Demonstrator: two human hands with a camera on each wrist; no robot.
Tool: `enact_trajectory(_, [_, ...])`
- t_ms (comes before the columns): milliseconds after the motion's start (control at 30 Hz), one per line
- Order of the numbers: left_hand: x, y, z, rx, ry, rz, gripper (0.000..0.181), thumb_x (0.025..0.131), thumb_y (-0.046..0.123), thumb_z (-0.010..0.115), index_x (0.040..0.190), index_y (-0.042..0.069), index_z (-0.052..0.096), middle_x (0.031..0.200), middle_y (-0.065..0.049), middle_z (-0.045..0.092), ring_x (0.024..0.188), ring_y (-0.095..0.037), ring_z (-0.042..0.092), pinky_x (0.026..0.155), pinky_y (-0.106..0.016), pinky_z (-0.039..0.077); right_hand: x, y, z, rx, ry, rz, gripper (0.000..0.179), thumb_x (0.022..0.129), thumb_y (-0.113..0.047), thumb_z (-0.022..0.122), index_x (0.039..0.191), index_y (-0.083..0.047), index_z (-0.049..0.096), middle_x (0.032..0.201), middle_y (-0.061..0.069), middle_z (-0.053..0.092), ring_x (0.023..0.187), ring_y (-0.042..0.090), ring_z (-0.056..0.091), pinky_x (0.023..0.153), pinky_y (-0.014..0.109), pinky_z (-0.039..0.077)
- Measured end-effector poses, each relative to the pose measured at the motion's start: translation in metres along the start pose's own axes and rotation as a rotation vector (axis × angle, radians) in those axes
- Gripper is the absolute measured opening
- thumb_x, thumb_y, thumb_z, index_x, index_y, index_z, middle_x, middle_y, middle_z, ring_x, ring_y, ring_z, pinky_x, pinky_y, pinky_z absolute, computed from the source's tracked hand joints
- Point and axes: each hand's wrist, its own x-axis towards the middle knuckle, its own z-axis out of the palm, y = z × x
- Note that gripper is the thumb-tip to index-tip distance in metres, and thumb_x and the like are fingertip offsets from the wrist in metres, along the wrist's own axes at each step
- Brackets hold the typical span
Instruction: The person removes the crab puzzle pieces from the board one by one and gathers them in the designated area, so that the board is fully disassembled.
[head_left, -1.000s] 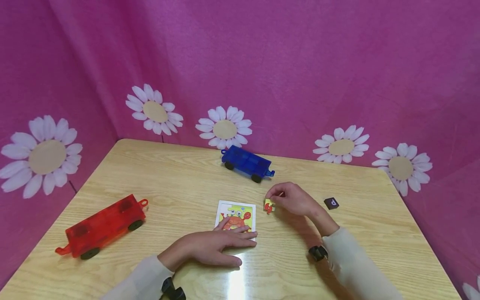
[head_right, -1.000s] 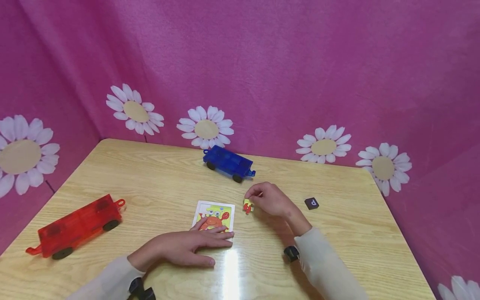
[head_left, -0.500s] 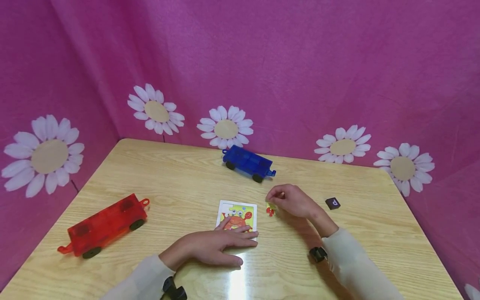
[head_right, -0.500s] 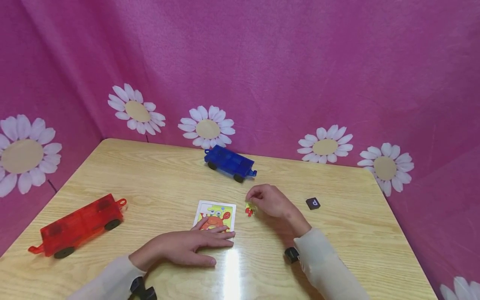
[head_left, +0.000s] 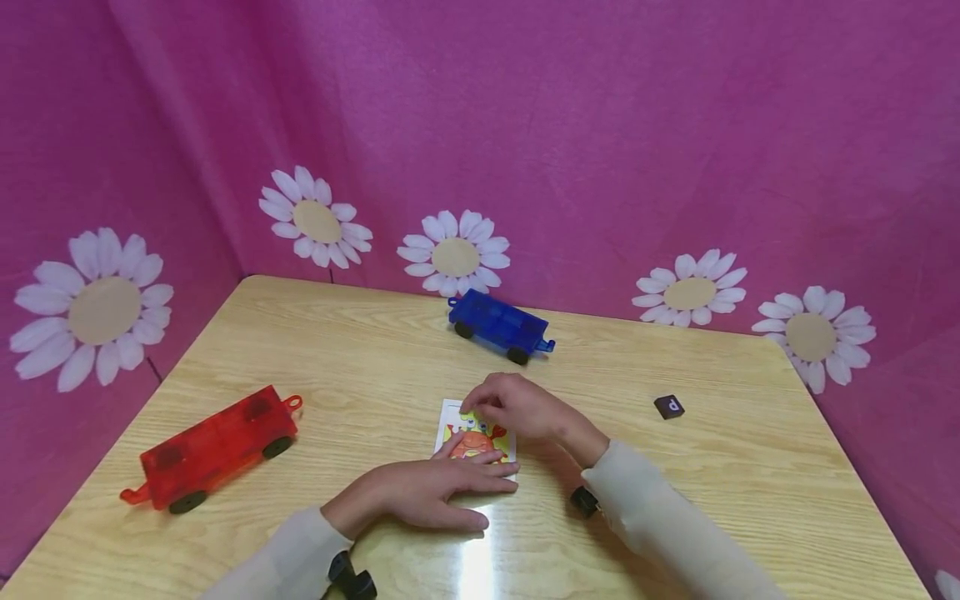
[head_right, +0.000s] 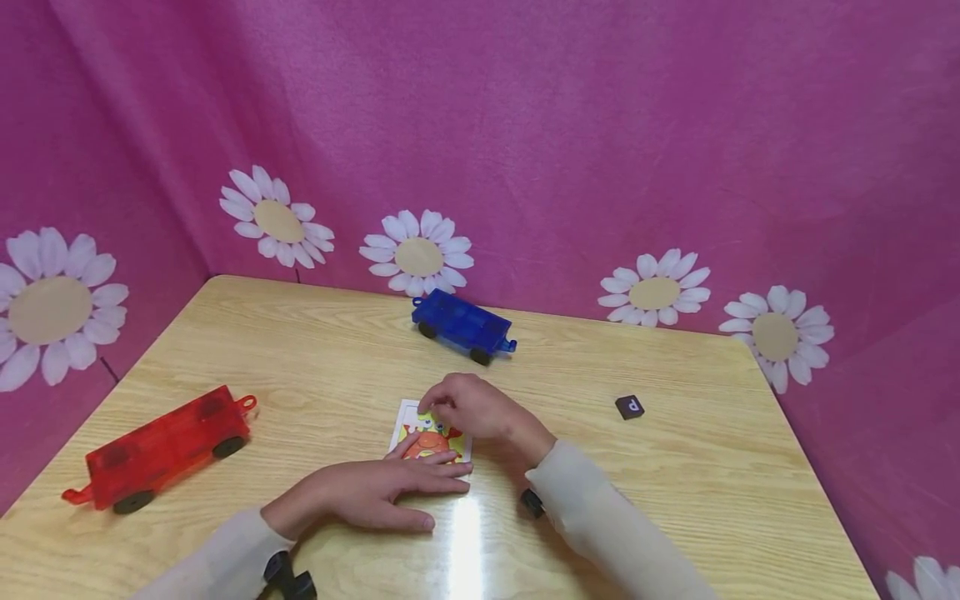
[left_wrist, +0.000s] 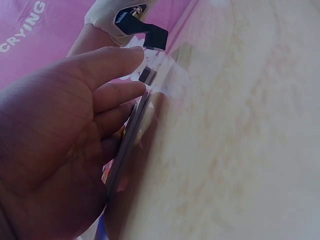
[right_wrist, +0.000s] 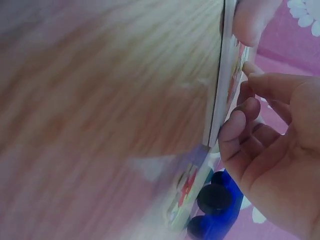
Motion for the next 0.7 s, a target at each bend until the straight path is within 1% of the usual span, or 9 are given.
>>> enact_trajectory(167, [0.0005, 0.0002, 0.0007, 0.008, 0.003, 0.002, 0.057, 0.106, 0.040, 0.056, 0.158, 0.017, 0.046, 0.166, 0.006, 0.029, 0.154, -0.014, 0.018, 0.116, -0.070, -0.003, 0.0036, -0.0021, 0.0029, -0.038, -0.012, 0.015, 0.023, 0.102, -0.004, 0.058, 0.109, -0.013, 0.079, 0.097, -0.005, 0.062, 0.088, 0.015, 0.054, 0.085, 0.033, 0.050])
enact_trajectory(333, [0.0005, -0.0006, 0.0017, 0.008, 0.000, 0.004, 0.057, 0.106, 0.040, 0.055, 0.158, 0.017, 0.045, 0.167, 0.006, 0.028, 0.154, -0.013, 0.018, 0.116, -0.070, -0.003, 0.0039, -0.0041, 0.0022, -0.040, 0.000, 0.010, 0.028, 0.103, 0.000, 0.054, 0.105, -0.014, 0.078, 0.103, -0.002, 0.065, 0.095, 0.016, 0.056, 0.094, 0.038, 0.050])
enact_trajectory(400, [0.0005, -0.0008, 0.0019, 0.007, 0.000, 0.005, 0.057, 0.106, 0.040, 0.055, 0.158, 0.017, 0.045, 0.167, 0.006, 0.029, 0.153, -0.013, 0.018, 0.116, -0.069, -0.003, 0.0040, -0.0046, 0.0021, -0.032, 0.000, 0.021, 0.029, 0.103, 0.001, 0.054, 0.105, -0.014, 0.079, 0.107, -0.001, 0.067, 0.098, 0.017, 0.057, 0.097, 0.040, 0.049])
enact_trajectory(500, [0.0006, -0.0011, 0.0018, 0.006, 0.000, 0.007, 0.057, 0.106, 0.040, 0.055, 0.158, 0.016, 0.045, 0.167, 0.006, 0.028, 0.153, -0.013, 0.019, 0.117, -0.069, -0.003, 0.0043, -0.0045, 0.0024, -0.019, 0.001, 0.036, 0.030, 0.103, 0.002, 0.054, 0.105, -0.014, 0.079, 0.109, -0.002, 0.069, 0.100, 0.017, 0.058, 0.099, 0.042, 0.049])
enact_trajectory(600, [0.0007, -0.0016, 0.0015, -0.002, -0.005, 0.002, 0.057, 0.107, 0.041, 0.054, 0.158, 0.017, 0.045, 0.167, 0.007, 0.028, 0.153, -0.012, 0.019, 0.116, -0.070, -0.003, 0.0050, -0.0047, 0.0024, -0.001, 0.004, 0.052, 0.029, 0.104, 0.001, 0.054, 0.104, -0.015, 0.078, 0.107, -0.004, 0.069, 0.097, 0.016, 0.058, 0.096, 0.039, 0.049])
enact_trajectory(700, [0.0008, -0.0022, 0.0011, -0.009, -0.009, -0.003, 0.057, 0.107, 0.041, 0.054, 0.158, 0.018, 0.044, 0.167, 0.007, 0.027, 0.153, -0.011, 0.018, 0.116, -0.070, -0.003, 0.0057, -0.0054, 0.0019, 0.034, 0.001, 0.075, 0.026, 0.104, -0.001, 0.055, 0.104, -0.015, 0.077, 0.095, -0.002, 0.068, 0.084, 0.015, 0.055, 0.084, 0.034, 0.050])
